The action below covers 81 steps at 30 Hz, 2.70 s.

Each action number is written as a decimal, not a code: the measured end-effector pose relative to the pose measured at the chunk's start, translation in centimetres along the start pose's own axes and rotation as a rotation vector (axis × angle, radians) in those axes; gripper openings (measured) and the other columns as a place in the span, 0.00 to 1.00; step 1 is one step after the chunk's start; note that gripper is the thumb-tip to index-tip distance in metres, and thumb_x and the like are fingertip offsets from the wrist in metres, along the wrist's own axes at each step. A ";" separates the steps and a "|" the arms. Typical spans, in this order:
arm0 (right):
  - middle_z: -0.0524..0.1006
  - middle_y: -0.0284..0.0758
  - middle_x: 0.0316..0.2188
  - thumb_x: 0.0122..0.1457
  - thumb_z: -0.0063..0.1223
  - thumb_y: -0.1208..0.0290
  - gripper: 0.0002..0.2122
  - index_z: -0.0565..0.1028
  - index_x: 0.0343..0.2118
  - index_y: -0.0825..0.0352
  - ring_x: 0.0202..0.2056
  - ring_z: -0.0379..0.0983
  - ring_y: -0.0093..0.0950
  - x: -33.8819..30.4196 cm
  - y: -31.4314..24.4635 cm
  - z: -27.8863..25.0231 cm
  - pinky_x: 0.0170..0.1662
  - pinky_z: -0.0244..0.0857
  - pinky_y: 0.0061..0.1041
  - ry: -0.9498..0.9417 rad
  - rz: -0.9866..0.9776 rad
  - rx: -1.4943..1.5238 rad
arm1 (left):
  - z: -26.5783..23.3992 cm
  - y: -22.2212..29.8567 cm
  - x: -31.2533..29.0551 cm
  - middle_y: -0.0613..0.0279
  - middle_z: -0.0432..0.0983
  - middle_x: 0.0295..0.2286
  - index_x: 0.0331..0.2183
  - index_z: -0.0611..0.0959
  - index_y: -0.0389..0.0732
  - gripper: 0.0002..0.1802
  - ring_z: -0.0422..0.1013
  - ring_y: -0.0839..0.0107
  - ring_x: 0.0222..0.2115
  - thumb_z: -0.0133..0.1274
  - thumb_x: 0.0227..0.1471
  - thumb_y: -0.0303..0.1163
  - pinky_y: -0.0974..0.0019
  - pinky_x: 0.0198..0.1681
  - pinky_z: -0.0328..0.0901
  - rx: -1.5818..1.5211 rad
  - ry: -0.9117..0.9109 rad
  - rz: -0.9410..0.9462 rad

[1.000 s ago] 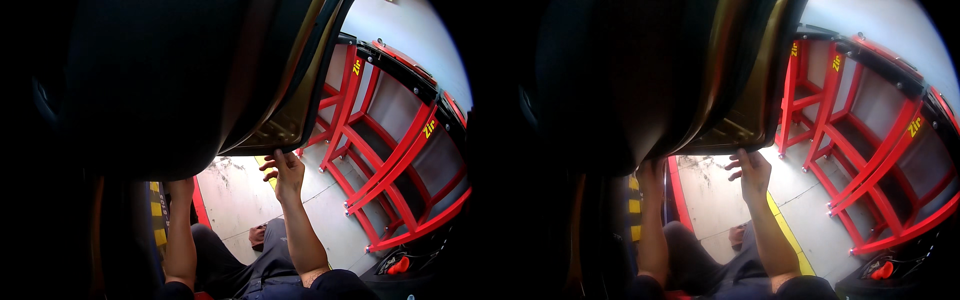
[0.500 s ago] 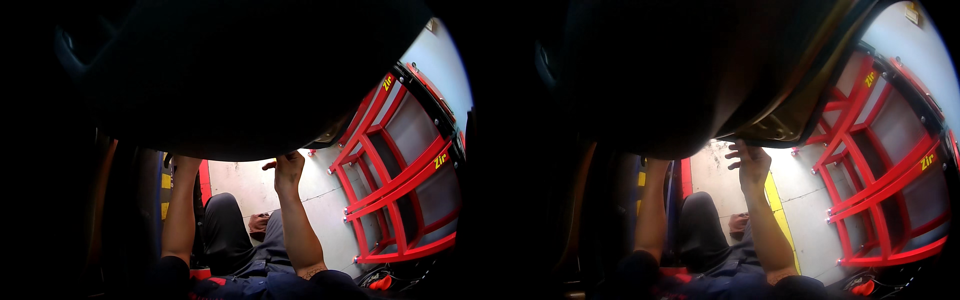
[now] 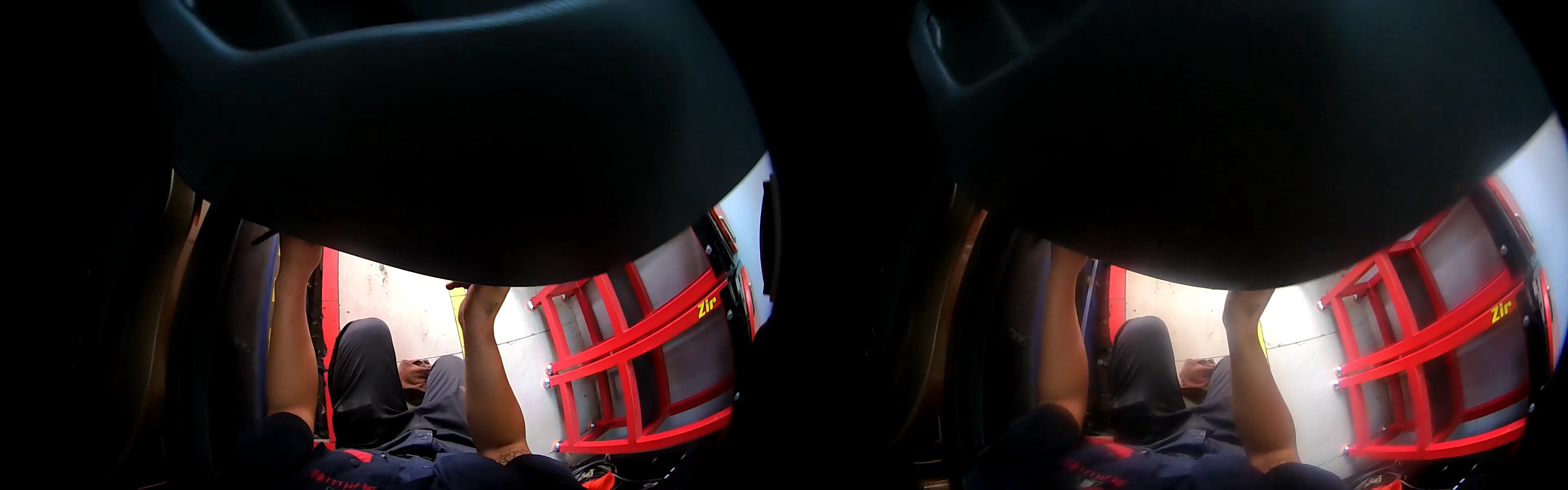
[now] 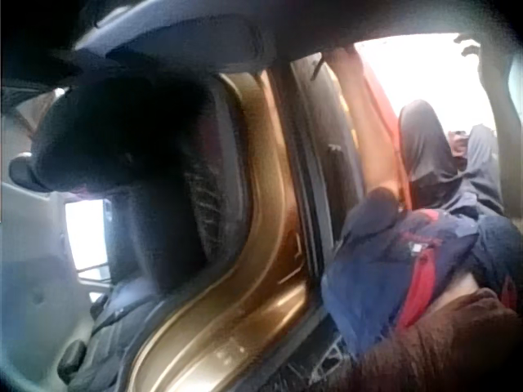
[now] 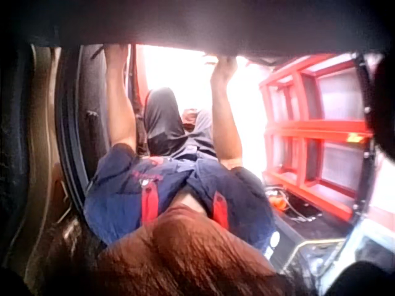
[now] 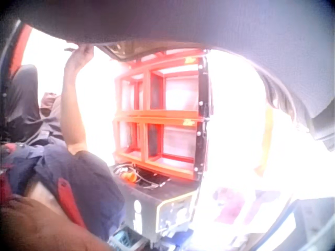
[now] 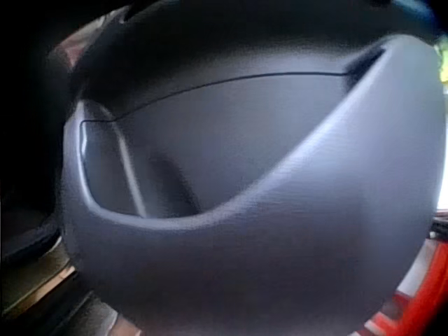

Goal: The person cleans the car door frame with a cloth, then installs a black rubber weather stripping along the door edge. They use a small tool to press the stripping into place and ensure it is securely attached.

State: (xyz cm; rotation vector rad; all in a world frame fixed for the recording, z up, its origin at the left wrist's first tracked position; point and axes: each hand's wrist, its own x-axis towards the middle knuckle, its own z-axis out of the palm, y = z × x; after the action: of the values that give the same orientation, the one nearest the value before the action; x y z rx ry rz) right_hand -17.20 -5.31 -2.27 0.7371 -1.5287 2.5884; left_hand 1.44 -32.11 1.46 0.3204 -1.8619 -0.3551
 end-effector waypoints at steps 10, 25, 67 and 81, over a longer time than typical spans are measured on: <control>0.81 0.33 0.31 0.69 0.55 0.60 0.14 0.72 0.48 0.65 0.27 0.81 0.29 -1.3 2.5 0.7 0.22 0.76 0.26 0.128 0.038 0.048 | 3.9 -8.3 -3.9 0.43 0.70 0.55 0.55 0.78 0.36 0.28 0.64 0.43 0.57 0.65 0.53 0.31 0.47 0.60 0.59 0.181 0.322 -0.079; 0.78 0.27 0.25 0.69 0.52 0.49 0.16 0.76 0.35 0.58 0.25 0.76 0.16 -1.0 -2.2 1.9 0.19 0.63 0.13 -0.074 0.098 -0.106 | 6.6 -4.3 -1.2 0.61 0.77 0.39 0.51 0.72 0.43 0.26 0.73 0.72 0.36 0.66 0.54 0.22 0.69 0.40 0.68 -1.077 0.971 -0.724; 0.79 0.32 0.23 0.68 0.57 0.60 0.12 0.81 0.36 0.64 0.17 0.72 0.17 -0.4 -3.1 1.9 0.20 0.62 0.09 -0.002 0.183 0.009 | 4.7 -6.9 0.2 0.64 0.82 0.34 0.45 0.80 0.44 0.14 0.76 0.75 0.32 0.61 0.57 0.22 0.70 0.36 0.71 -1.243 1.025 -0.712; 0.82 0.34 0.36 0.74 0.43 0.54 0.17 0.78 0.49 0.61 0.30 0.81 0.23 -1.4 -6.4 2.2 0.22 0.67 0.15 -0.115 0.440 0.011 | 4.1 -6.5 -0.2 0.63 0.78 0.38 0.48 0.79 0.43 0.16 0.76 0.72 0.36 0.59 0.59 0.22 0.68 0.38 0.73 -1.214 0.935 -0.760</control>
State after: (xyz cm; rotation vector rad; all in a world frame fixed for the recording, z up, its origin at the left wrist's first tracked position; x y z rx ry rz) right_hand -13.40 -3.62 3.24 0.6178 -1.8993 2.9011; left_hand -2.11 -37.62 -2.48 0.2466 -0.3482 -1.4566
